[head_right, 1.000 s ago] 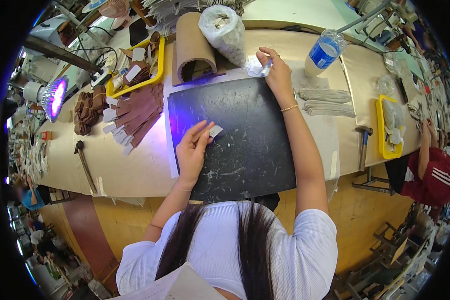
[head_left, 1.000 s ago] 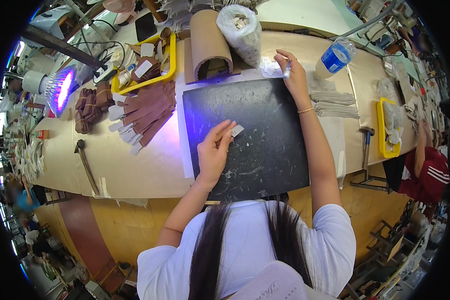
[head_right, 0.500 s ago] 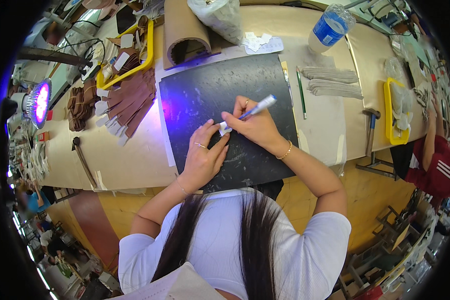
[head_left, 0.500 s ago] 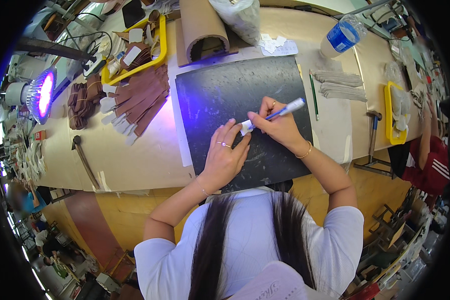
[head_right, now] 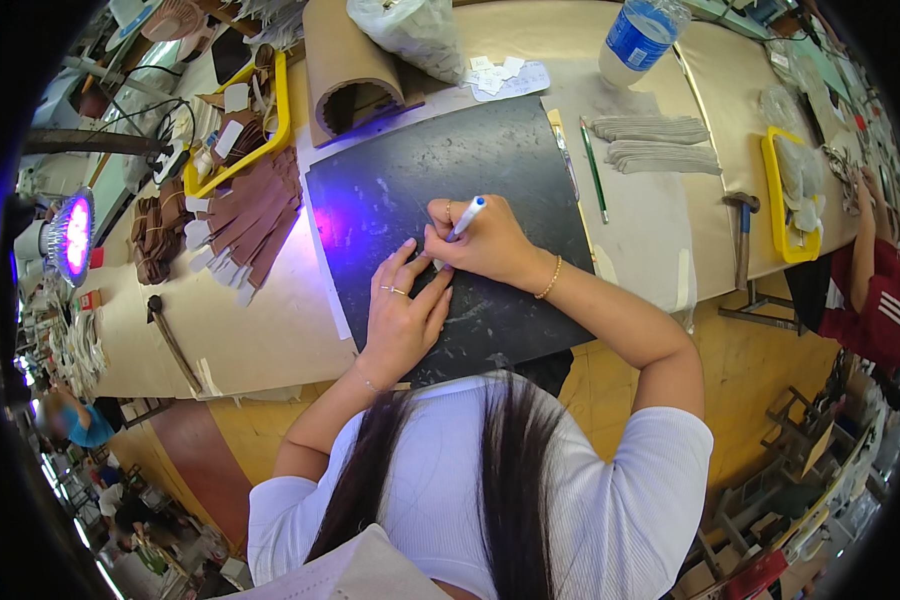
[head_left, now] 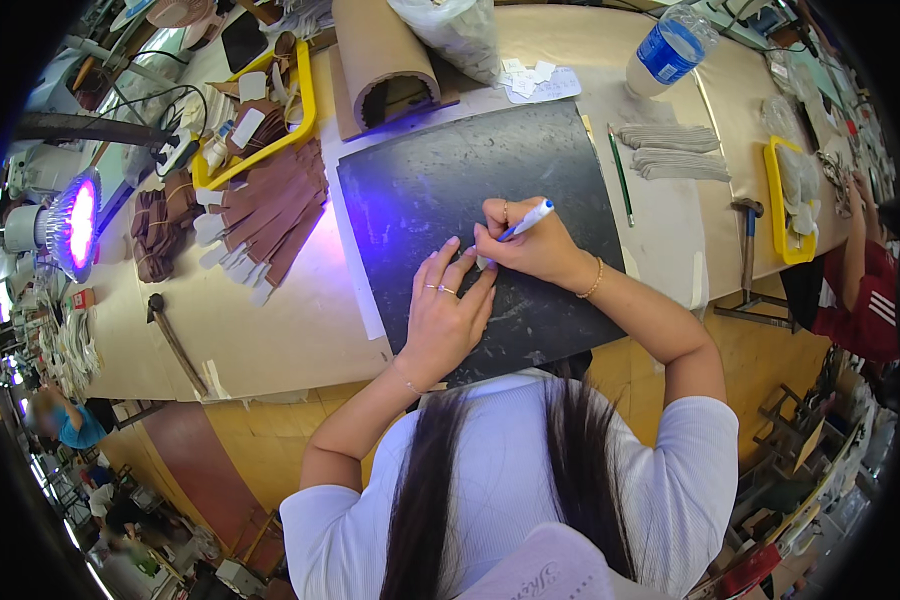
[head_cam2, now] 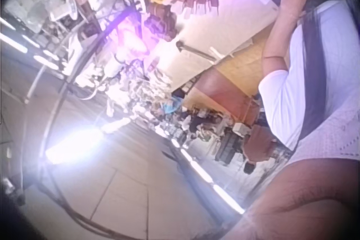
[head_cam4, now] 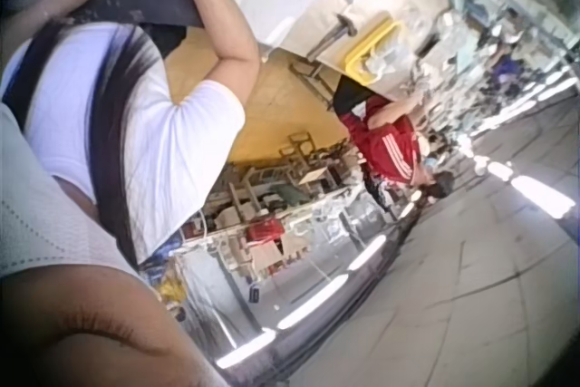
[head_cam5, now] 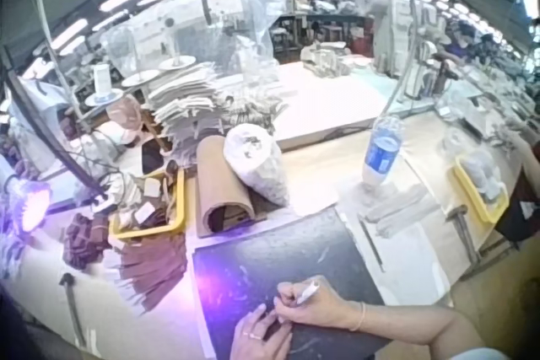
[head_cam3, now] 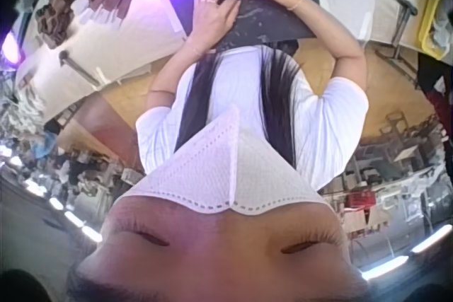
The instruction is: The person uses a pencil and ruler to mark lines on several flat, rectangular pieces of material on a workbench. They then pick up a small white piece and mark it with a marker. The marked items remain on the work surface.
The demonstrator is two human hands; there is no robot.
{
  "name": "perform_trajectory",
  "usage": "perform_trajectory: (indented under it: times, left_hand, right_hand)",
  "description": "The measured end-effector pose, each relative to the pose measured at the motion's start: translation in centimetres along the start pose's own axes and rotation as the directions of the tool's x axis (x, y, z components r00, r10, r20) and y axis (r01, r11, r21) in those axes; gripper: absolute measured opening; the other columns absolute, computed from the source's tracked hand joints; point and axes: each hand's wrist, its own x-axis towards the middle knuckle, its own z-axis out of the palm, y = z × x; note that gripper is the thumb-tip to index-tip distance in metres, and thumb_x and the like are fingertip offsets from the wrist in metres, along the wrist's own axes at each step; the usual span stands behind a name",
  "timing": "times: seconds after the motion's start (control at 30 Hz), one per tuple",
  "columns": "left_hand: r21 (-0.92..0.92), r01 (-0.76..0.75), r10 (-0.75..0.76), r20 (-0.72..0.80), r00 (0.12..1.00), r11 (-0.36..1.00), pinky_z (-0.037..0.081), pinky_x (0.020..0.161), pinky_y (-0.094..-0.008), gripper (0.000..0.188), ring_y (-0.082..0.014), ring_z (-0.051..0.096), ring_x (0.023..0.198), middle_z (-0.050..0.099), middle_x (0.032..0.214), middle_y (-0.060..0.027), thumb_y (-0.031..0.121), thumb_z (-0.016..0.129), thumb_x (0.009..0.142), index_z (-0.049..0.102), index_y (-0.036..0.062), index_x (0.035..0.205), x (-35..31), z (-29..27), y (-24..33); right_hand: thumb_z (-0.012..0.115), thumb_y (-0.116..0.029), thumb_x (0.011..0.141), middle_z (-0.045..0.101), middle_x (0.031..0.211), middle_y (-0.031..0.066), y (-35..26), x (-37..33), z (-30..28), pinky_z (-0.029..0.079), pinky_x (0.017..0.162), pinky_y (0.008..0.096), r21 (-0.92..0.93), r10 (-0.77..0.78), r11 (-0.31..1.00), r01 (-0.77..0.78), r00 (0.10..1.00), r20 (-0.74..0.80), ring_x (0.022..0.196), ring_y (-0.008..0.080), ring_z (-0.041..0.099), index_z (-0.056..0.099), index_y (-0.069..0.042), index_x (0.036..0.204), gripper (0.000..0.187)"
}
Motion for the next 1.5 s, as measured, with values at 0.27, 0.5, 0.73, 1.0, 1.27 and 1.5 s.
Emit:
perform_trajectory:
  times: [0.27,0.5,0.73,1.0,1.27,1.5]
  left_hand:
    - [0.000,-0.010,0.010,0.003,1.000,1.000,0.041,0.108,-0.0523,0.031,-0.0374,0.051,0.131,0.061,0.125,-0.0170,0.013,0.074,0.085,0.073,0.0062,0.114,0.0,0.1,0.0]
    - [0.015,-0.009,0.009,0.010,1.000,1.000,0.041,0.107,-0.0522,0.030,-0.0373,0.050,0.131,0.062,0.125,-0.0172,0.014,0.074,0.085,0.073,0.0061,0.114,0.1,0.0,0.0]
    - [-0.008,0.003,-0.003,0.009,1.000,1.000,0.039,0.108,-0.0520,0.033,-0.0386,0.051,0.130,0.060,0.125,-0.0159,0.010,0.075,0.084,0.073,0.0069,0.116,0.1,0.0,0.0]
    - [-0.035,0.028,-0.026,0.046,0.999,0.999,0.038,0.110,-0.0540,0.035,-0.0380,0.047,0.135,0.056,0.136,-0.0171,0.014,0.072,0.086,0.069,0.0079,0.121,0.1,0.1,-0.2]
    - [-0.037,0.086,-0.078,0.191,0.978,0.996,0.019,0.122,-0.0579,0.040,-0.0406,0.032,0.149,0.039,0.156,-0.0251,0.014,0.066,0.091,0.054,0.0033,0.128,0.1,0.1,-0.2]
    - [-0.089,0.046,-0.038,0.087,0.995,0.995,0.023,0.121,-0.0557,0.050,-0.0432,0.033,0.148,0.035,0.157,-0.0273,0.006,0.071,0.087,0.048,0.0007,0.131,0.3,0.1,-0.1]
  right_hand:
    - [0.071,-0.012,0.079,0.048,0.054,0.0078,0.4,0.0,0.1,0.043,0.048,0.0355,0.025,0.027,0.999,-0.026,0.999,-0.022,0.046,0.0269,0.053,0.047,-0.006,0.065,0.028]
    - [0.070,-0.012,0.079,0.054,0.057,0.0088,0.1,0.0,0.0,0.045,0.050,0.0356,-0.013,0.024,1.000,-0.025,1.000,-0.018,0.051,0.0282,0.058,0.048,-0.006,0.067,0.026]
    - [0.070,-0.011,0.080,0.053,0.056,0.0094,0.4,0.0,0.3,0.044,0.050,0.0355,0.007,-0.003,1.000,0.004,0.998,-0.065,0.050,0.0304,0.054,0.048,-0.005,0.068,0.026]
    - [0.076,-0.020,0.088,0.074,0.096,0.0082,1.2,0.9,-0.9,0.048,0.066,0.0296,0.184,0.020,0.983,0.014,0.984,-0.179,0.076,0.0225,0.069,0.066,-0.009,0.096,0.017]
    - [0.078,-0.060,0.071,0.037,0.162,0.0090,1.2,0.1,-3.3,0.013,0.111,0.0764,-0.689,-0.006,0.722,0.061,0.997,0.081,0.155,0.0385,0.018,0.058,-0.023,0.138,0.079]
    - [0.079,-0.058,0.073,0.035,0.163,0.0119,1.8,1.3,-5.0,0.012,0.109,0.0800,-0.704,0.069,0.711,0.000,0.995,0.069,0.155,0.0411,0.016,0.058,-0.023,0.138,0.076]
